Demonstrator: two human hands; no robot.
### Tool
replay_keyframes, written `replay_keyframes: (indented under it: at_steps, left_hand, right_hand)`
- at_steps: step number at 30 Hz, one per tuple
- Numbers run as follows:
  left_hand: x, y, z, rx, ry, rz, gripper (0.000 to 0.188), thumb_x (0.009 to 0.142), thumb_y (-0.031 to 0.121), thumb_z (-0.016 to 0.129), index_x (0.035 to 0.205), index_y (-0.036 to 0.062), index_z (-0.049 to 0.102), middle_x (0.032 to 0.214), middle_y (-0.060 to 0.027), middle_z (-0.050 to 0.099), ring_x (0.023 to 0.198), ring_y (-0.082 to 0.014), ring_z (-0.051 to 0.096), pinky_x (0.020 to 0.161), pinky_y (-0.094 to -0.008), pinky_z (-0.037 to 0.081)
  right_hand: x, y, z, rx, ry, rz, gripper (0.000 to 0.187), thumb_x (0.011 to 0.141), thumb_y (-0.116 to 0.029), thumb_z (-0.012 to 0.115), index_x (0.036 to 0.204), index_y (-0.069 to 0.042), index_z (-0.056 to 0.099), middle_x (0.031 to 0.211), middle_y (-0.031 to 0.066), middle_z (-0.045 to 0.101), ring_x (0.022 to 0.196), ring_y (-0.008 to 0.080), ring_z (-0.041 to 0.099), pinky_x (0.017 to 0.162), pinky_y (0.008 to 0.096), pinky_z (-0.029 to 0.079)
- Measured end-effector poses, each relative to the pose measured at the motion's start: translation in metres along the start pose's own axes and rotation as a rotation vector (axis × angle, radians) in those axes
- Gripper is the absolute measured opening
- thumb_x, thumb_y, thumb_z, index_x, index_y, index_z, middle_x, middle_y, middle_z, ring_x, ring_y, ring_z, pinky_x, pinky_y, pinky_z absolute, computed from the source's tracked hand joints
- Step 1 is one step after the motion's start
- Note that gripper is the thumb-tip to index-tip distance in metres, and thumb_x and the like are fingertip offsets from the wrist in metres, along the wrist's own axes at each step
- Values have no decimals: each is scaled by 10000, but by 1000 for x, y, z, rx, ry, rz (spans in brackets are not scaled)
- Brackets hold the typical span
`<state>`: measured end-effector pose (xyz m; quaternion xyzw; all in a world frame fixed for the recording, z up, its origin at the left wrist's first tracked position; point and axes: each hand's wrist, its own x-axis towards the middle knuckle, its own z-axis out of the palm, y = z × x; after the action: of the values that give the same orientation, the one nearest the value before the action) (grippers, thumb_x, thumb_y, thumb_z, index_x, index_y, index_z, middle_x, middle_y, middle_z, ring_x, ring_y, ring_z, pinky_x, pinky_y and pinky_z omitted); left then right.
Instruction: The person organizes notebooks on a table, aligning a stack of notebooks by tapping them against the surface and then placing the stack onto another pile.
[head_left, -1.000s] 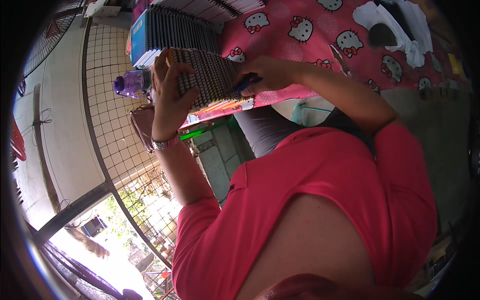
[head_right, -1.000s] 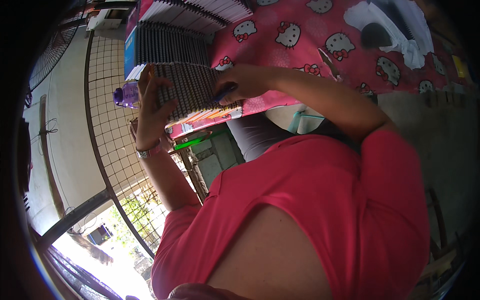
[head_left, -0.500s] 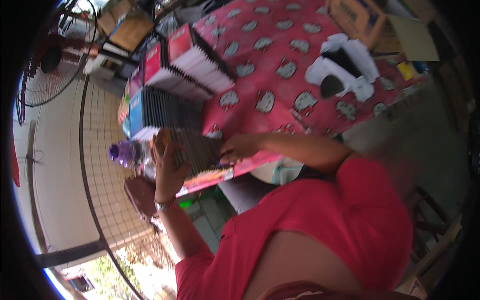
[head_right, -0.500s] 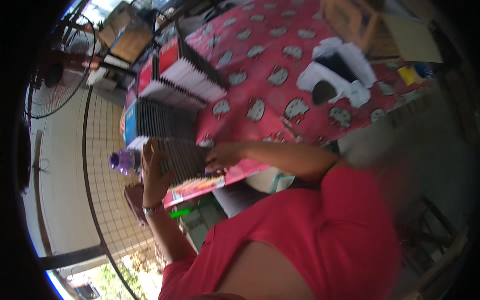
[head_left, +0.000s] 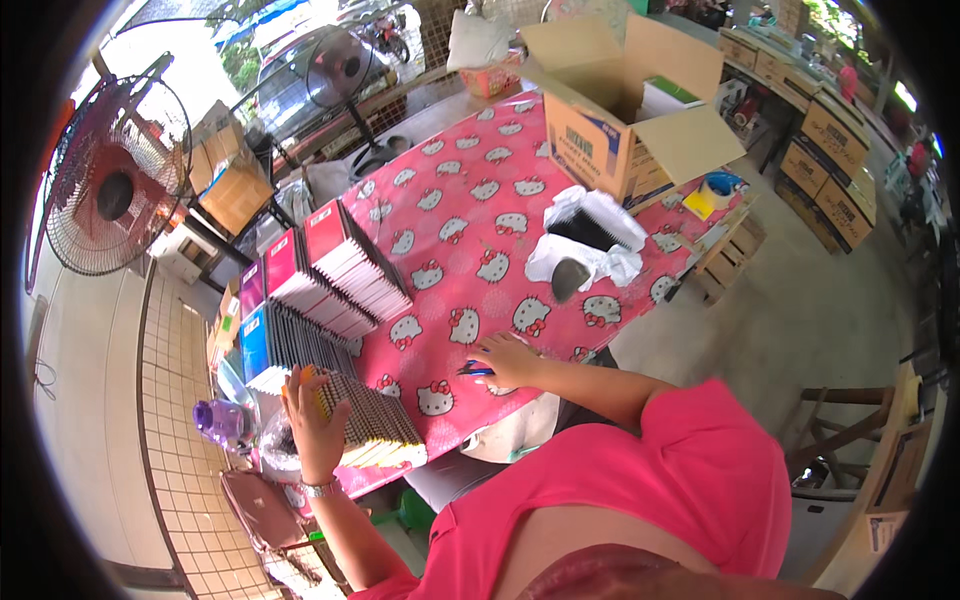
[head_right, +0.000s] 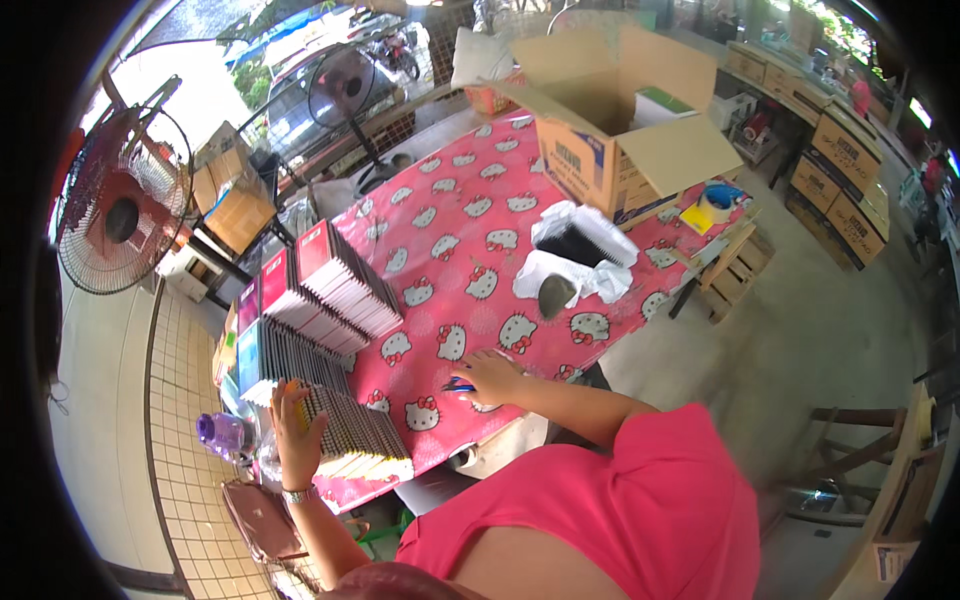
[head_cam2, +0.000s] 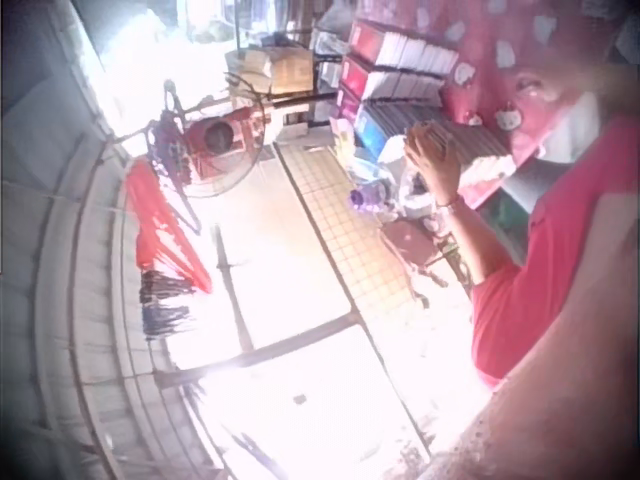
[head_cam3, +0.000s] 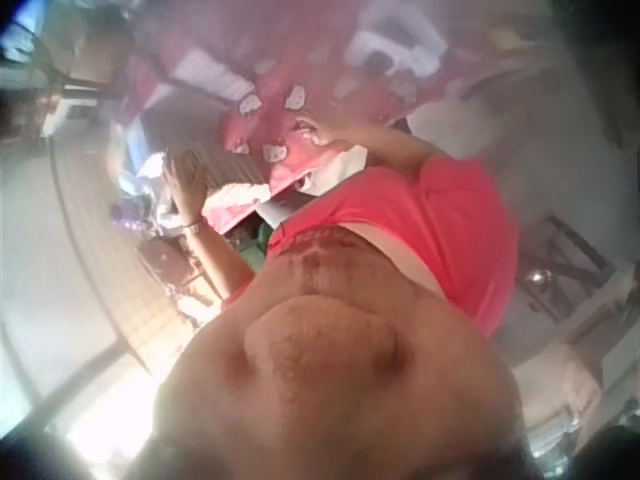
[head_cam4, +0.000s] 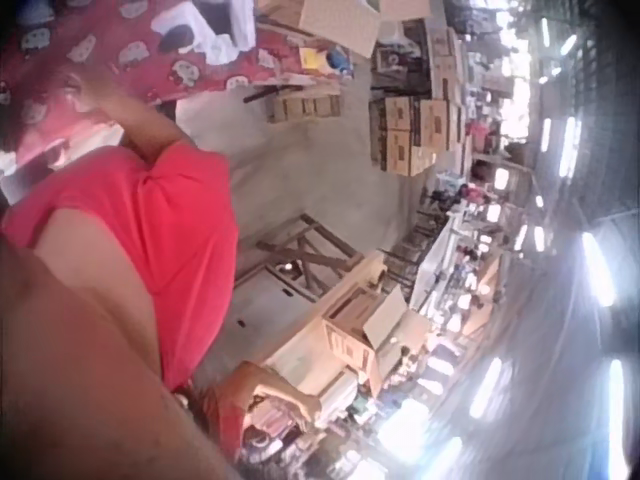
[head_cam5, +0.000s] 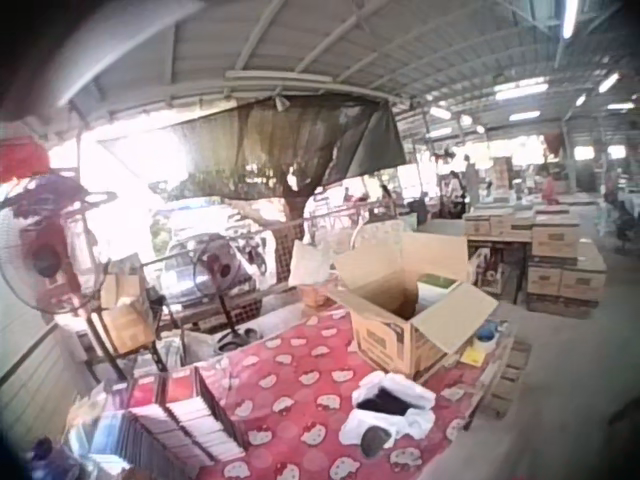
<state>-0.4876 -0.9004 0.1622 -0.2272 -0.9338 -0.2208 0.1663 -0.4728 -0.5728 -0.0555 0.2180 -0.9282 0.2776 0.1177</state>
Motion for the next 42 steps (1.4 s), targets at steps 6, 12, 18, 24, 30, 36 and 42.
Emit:
replay_keyframes:
  at_steps: [6, 12, 18, 24, 30, 36, 42]
  left_hand:
    - [3, 18, 3, -184, 177, 19, 234, 815, 66, 632, 1038, 28, 572, 1293, -225, 513, 1173, -391, 499, 989, -439, 387]
    - [-18, 15, 13, -94, 682, 69, 109, 880, -34, 512, 950, -32, 597, 1030, -162, 666, 1008, -311, 635, 985, -451, 442]
    - [-56, 9, 40, 270, 701, 46, 194, 893, 21, 517, 1058, 16, 617, 1133, -123, 651, 1176, -316, 567, 1129, -547, 195]
    - [-77, -3, 56, 292, 591, -82, 388, 917, 305, 500, 1216, 72, 579, 1291, -90, 570, 1317, -329, 422, 1129, -605, 35]
    - [-77, -8, 62, 373, 614, 76, 500, 981, 397, 391, 1239, -17, 504, 1256, -185, 535, 1216, -377, 430, 1043, -509, 302]
    - [-72, -10, 68, 401, 661, 87, 541, 985, 444, 358, 1218, -24, 497, 1252, -186, 522, 1190, -359, 436, 1036, -502, 298]
    - [-75, -16, 72, 424, 661, 75, 546, 979, 442, 362, 1228, -29, 481, 1251, -186, 503, 1200, -369, 426, 1045, -516, 304]
  right_hand:
    - [-37, 22, 0, -209, 43, -72, 574, 781, -360, 681, 1266, -102, 514, 1248, 126, 492, 1226, 299, 442, 1065, 476, 312]
    - [-31, 19, 2, -201, 85, -10, 603, 798, -374, 638, 1303, -82, 484, 1274, 151, 489, 1230, 335, 443, 1068, 479, 316]
    - [-29, 26, -6, -189, 6, -41, 612, 731, -338, 691, 1257, -77, 523, 1193, 140, 530, 1137, 339, 485, 984, 479, 386]
    - [13, -14, 2, 157, 43, 75, 516, 727, -333, 754, 1160, -99, 599, 1031, 133, 615, 950, 320, 580, 850, 444, 447]
    - [59, -84, -4, 668, -149, -285, 548, 736, -262, 757, 1222, -89, 572, 1182, 148, 586, 1122, 325, 551, 970, 407, 449]
    - [72, -87, 19, 752, -205, -327, 529, 726, -215, 756, 1211, -98, 584, 1234, 134, 558, 1155, 309, 539, 996, 399, 446]
    - [72, -84, 23, 670, -165, -347, 516, 720, -208, 768, 1198, -114, 598, 1225, 119, 567, 1161, 302, 533, 994, 405, 447]
